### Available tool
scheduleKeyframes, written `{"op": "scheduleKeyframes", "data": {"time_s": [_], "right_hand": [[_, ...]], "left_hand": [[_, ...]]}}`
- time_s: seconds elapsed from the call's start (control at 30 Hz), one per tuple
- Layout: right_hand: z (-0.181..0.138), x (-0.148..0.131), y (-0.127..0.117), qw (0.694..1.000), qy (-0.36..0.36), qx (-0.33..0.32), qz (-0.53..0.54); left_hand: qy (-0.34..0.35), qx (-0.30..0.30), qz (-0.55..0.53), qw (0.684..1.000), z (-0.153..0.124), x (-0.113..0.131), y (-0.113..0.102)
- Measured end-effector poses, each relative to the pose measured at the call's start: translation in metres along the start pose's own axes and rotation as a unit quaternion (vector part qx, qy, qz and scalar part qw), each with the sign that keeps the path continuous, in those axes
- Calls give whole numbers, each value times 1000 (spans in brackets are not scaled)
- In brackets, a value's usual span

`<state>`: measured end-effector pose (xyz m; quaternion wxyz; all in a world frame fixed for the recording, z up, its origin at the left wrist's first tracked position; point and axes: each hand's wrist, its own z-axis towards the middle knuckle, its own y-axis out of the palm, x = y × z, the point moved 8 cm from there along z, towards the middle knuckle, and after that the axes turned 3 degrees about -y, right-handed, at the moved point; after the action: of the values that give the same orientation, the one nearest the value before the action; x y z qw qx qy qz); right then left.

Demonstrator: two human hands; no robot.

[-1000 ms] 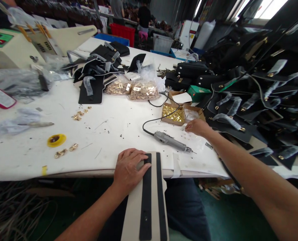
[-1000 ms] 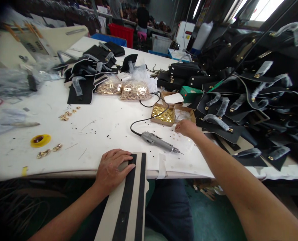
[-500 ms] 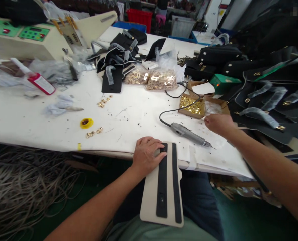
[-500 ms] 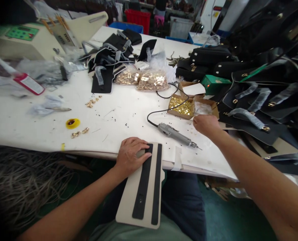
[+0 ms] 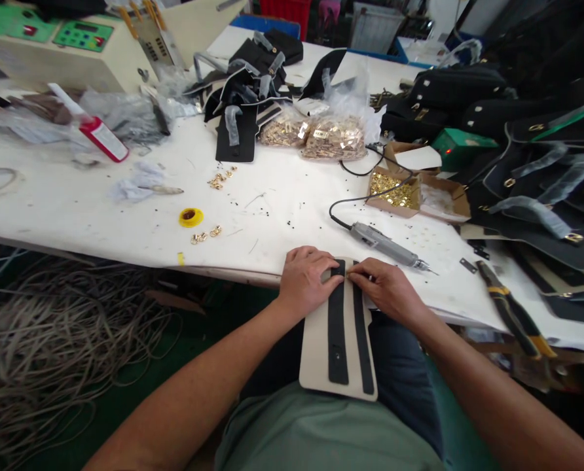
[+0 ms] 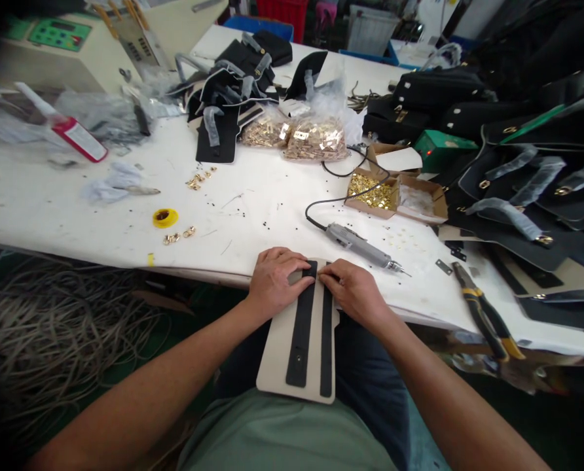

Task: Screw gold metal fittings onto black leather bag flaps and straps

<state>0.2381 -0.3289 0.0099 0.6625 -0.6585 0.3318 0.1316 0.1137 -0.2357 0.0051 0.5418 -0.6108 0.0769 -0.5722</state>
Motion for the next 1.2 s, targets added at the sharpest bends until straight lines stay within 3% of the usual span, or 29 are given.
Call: {"op": "scheduleKeyframes", "data": {"time_s": [0.33, 0.77, 1.2], "right_hand": [[-3, 6, 4, 995, 3, 77, -56], [3, -3, 4, 996, 8, 61, 56], [13, -13, 5, 997, 24, 31, -69]], "left_hand": [[3, -4, -3, 1000, 0, -1, 0], [-7, -24, -5, 1000, 2, -3, 1], [-2, -28, -9, 1000, 2, -4, 1]]}}
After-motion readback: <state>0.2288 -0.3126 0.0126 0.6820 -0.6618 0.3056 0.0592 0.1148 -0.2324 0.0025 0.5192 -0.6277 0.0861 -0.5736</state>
